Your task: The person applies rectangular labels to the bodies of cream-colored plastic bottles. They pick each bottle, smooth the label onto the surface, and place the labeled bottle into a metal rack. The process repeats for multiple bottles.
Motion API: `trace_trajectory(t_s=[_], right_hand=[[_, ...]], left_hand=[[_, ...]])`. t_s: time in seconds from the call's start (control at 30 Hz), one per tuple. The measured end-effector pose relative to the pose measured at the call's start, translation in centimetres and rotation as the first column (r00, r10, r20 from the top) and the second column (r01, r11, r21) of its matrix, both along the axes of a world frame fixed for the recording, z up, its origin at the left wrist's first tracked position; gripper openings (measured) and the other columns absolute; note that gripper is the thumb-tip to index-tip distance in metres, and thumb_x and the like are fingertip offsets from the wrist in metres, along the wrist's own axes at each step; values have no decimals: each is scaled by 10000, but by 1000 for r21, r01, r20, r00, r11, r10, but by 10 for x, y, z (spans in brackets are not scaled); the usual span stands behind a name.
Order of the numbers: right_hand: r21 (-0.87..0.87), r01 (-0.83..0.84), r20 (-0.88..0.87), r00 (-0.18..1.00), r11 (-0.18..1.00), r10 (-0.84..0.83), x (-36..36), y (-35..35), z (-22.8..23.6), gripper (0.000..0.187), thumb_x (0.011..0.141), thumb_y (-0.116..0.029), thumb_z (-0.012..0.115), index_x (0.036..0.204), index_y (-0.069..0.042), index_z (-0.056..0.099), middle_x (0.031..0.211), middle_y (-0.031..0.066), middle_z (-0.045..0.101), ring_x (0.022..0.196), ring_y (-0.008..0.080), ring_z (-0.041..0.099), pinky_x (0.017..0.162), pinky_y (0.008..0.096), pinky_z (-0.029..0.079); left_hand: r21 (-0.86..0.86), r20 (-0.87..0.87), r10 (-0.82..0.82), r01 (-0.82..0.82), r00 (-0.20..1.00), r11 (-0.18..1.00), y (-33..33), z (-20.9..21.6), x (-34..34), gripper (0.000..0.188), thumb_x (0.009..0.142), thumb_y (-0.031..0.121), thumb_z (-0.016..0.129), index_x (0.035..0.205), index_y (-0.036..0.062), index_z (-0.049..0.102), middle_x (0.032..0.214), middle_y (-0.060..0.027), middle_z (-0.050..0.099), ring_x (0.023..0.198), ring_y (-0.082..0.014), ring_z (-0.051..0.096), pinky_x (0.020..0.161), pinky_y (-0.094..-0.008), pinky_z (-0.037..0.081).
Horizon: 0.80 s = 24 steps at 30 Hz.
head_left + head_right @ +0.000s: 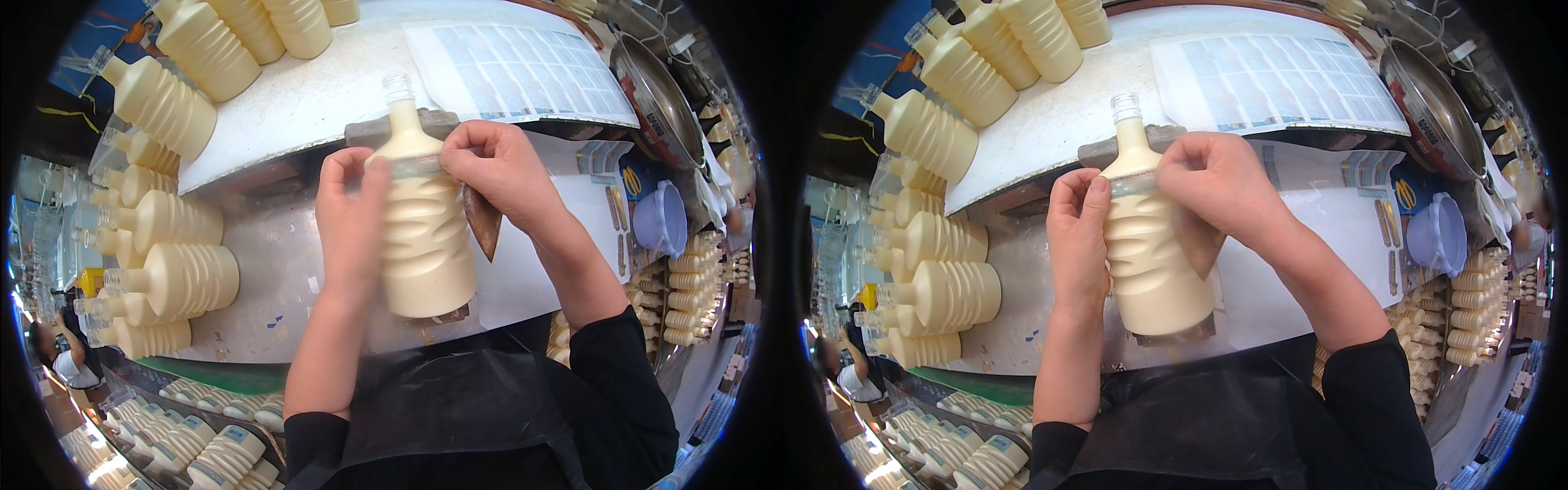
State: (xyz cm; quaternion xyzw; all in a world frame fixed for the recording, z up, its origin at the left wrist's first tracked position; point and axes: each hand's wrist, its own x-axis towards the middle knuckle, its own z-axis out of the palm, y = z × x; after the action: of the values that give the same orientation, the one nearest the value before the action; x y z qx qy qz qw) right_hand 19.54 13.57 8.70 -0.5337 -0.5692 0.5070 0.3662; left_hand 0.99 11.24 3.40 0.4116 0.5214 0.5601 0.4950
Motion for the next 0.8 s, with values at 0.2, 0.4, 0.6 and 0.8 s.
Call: trace_trajectory(t_s=[0.2,0.4,0.6,0.8], right_hand=[[-13,3,13,1000,1000,-3,0,0,2,106,893,-116,650,859,-22,684,787,-24,651,703,30,561,647,199,448],[-27,6,1,1000,1000,-6,0,0,0,114,892,-123,655,856,-19,686,784,-24,651,700,31,562,646,201,449],[-31,9,14,1000,999,-8,3,1,1,130,890,-143,679,863,-17,692,778,-15,661,694,35,570,639,205,455],[-79,20,-29,999,997,-22,17,4,-10,166,899,-184,715,877,-20,702,770,5,674,662,50,579,605,214,458]], left_hand=[[-15,135,-4,6,991,1000,-3,2,0,311,990,263,681,1169,27,586,1128,-53,587,1024,-119,549,931,-284,471],[-20,247,-15,20,969,1000,-4,2,-1,300,988,247,676,1171,24,594,1125,-57,593,1030,-121,551,928,-285,473],[-7,94,1,-1,996,1000,-2,-2,0,317,975,251,688,1175,22,596,1149,-66,597,1055,-137,556,948,-300,473],[-22,88,25,-23,996,999,-4,-1,2,317,976,251,684,1181,25,596,1156,-67,595,1071,-146,556,965,-309,471]])
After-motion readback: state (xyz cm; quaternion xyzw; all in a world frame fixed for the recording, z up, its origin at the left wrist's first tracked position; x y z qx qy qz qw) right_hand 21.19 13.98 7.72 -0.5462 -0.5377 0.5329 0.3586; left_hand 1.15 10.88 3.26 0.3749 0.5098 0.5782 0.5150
